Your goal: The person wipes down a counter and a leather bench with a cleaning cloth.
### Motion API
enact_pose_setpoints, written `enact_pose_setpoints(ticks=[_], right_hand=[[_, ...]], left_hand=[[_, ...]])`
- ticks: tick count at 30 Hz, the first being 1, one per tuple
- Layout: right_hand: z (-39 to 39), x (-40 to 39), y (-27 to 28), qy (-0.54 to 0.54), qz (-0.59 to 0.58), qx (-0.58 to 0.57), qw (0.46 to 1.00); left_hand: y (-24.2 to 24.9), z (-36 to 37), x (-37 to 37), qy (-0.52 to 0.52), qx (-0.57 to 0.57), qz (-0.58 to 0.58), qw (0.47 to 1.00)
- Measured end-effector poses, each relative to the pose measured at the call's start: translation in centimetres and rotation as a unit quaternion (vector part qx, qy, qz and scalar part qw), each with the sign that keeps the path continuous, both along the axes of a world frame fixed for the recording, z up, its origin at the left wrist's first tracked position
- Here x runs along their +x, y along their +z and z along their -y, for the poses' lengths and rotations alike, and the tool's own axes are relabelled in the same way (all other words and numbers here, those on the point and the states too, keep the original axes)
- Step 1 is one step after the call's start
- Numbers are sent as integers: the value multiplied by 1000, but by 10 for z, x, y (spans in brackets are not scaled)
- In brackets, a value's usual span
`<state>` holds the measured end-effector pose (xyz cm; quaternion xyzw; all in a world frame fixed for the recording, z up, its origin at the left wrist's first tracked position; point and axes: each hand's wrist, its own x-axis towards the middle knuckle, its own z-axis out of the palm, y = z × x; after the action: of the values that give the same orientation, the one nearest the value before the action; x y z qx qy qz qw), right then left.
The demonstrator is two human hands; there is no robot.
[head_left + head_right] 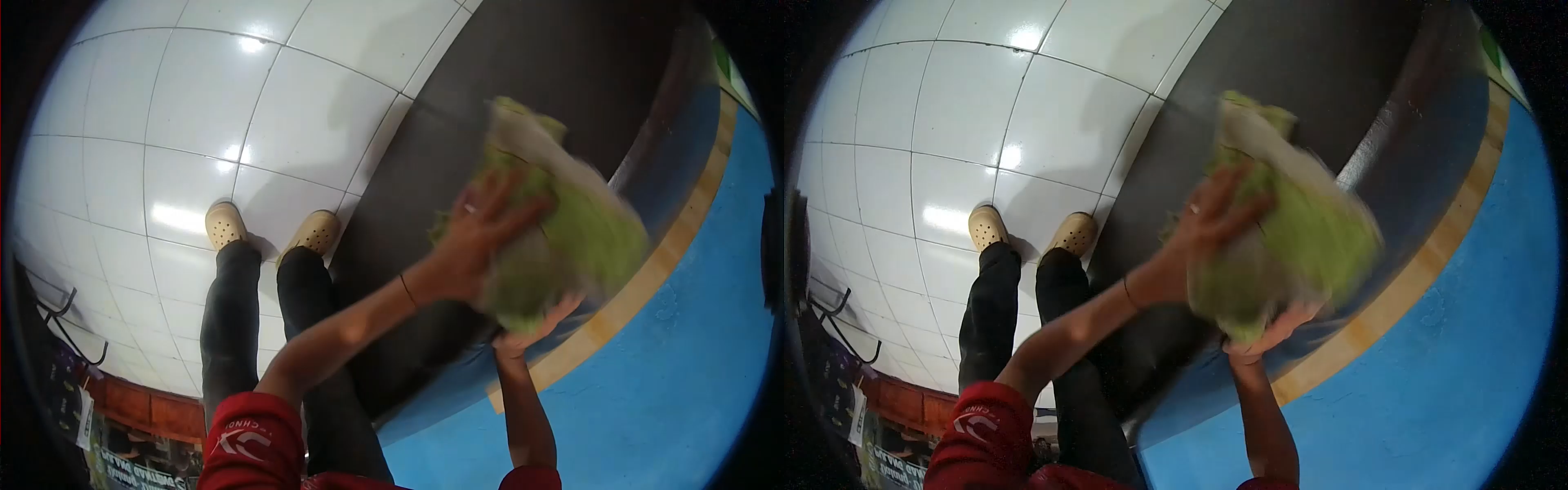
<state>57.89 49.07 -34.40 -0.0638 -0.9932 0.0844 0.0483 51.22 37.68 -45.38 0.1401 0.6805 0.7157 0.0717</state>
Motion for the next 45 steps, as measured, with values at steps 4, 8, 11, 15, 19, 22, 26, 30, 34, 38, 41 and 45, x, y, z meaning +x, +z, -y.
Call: enact_pose_setpoints(ticks=[4, 8, 11, 15, 19, 22, 26, 30, 34, 38, 41, 45], right_hand=[[6, 1, -1, -12, 2, -12, 1000], [1, -4, -10, 34, -19, -8, 999], [2, -2, -12, 20, -21, -16, 999], [4, -3, -7, 6, -4, -15, 1000], [15, -5, 7, -56, 60, -99, 992], [2, -1, -10, -4, 7, -53, 999], [9, -3, -15, 21, -52, -26, 998], [-4, -5, -16, 54, -66, -16, 996], [1, -1, -15, 79, -61, -1, 995], [-18, 1, -19, 100, -58, 62, 991], [2, 0, -24, 38, -90, -31, 995], [-2, 0, -24, 81, -108, -14, 991]], left_hand=[[-22, 9, 26, -48, 14, 75, 996], [-230, -11, 109, 82, -56, 206, 974], [-236, 1, 112, 72, 92, 407, 906], [-51, 13, 72, -6, 19, 117, 993], [49, 36, 64, -80, -10, 17, 997], [-26, 27, 85, -61, 30, 96, 993], [-222, 14, 153, 48, -59, 301, 951], [-256, 4, 175, -16, -97, 309, 946], [-29, 32, 126, -52, 60, 143, 986], [46, 56, 138, -53, -45, -12, 997], [-90, 30, 167, -21, 249, 155, 956], [-214, 44, 157, 19, 13, 438, 899]])
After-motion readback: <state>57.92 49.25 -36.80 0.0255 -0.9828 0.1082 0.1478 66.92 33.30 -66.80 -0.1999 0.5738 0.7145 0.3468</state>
